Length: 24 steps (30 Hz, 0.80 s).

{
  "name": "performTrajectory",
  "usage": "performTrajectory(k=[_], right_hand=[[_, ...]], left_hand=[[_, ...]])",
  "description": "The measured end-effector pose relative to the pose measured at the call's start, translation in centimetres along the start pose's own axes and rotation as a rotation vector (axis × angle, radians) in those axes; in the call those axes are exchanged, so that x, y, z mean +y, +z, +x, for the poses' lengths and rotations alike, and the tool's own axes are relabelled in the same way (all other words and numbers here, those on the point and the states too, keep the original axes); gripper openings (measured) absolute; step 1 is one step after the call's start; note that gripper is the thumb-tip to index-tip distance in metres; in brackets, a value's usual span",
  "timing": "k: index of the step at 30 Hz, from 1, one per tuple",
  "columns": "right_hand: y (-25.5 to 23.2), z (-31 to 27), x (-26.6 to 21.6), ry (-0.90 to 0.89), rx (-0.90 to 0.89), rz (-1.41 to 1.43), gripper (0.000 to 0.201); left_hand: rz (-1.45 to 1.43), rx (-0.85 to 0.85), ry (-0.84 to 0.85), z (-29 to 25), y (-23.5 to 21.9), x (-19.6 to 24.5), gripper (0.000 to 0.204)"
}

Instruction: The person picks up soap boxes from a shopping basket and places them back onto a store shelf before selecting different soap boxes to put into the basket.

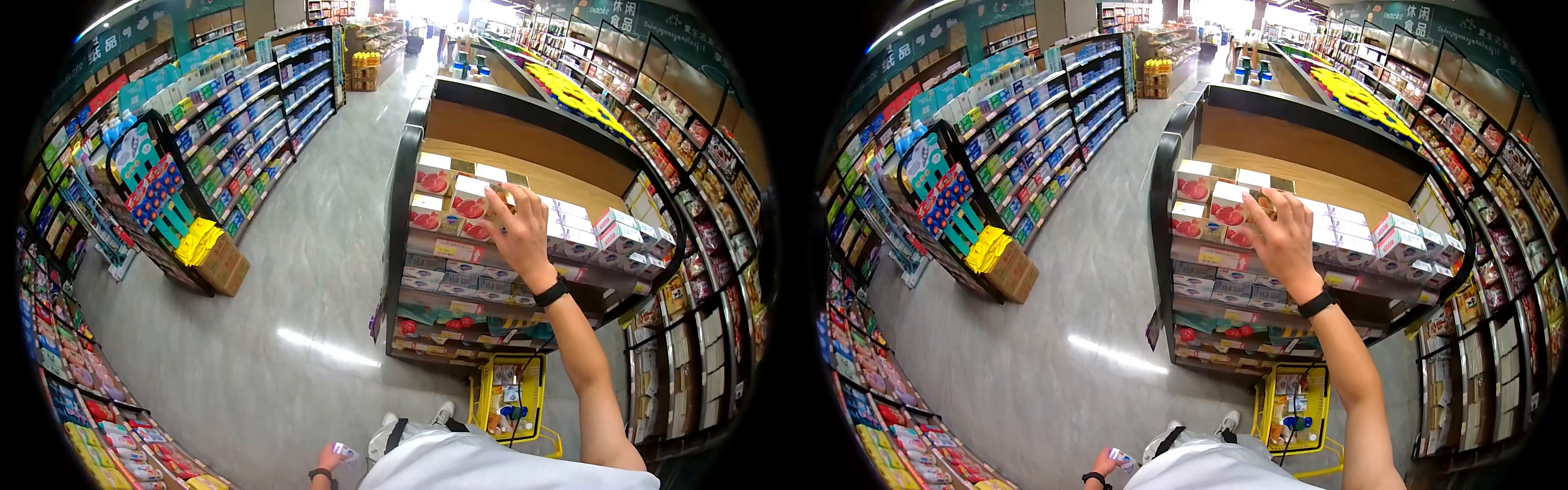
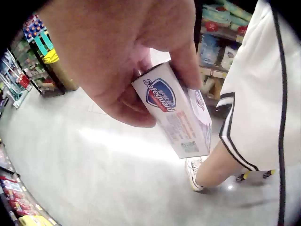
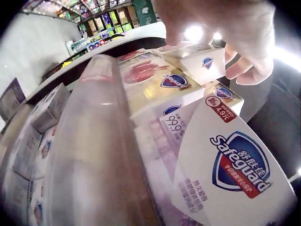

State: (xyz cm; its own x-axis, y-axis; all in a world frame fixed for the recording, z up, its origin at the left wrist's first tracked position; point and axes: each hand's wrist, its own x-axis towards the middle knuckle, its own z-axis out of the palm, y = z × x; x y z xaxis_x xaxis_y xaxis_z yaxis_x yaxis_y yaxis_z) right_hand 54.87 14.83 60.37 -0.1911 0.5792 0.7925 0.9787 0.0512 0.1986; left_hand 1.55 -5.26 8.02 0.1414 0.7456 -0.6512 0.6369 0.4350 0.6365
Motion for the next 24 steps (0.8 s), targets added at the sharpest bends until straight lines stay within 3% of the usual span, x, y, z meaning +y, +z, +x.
performTrajectory(k=[3,7,10,19,24], right_hand=[[0.3,0.2,0.2,-0.036,0.053,0.007,0.047],[0.7,0.7,-0.3,-0.040,0.070,0.026,0.043],[0.8,1.4,-1.0,-0.029,0.059,0.040,0.043],[2.9,3.0,-2.8,-0.066,0.078,0.055,0.042],[3.5,3.3,-3.8,-0.033,0.087,0.069,0.042]], left_hand=[[-0.130,0.123,-0.086,-1.1,-0.6,0.1,0.050],[-0.090,0.151,-0.084,-0.4,-1.2,-1.9,0.052],[0.139,0.089,-0.182,-0.7,-1.6,-2.5,0.056],[0.103,0.051,-0.134,-2.5,-1.2,0.7,0.048],[-0.023,0.061,-0.120,-1.7,-0.4,-2.5,0.052]])
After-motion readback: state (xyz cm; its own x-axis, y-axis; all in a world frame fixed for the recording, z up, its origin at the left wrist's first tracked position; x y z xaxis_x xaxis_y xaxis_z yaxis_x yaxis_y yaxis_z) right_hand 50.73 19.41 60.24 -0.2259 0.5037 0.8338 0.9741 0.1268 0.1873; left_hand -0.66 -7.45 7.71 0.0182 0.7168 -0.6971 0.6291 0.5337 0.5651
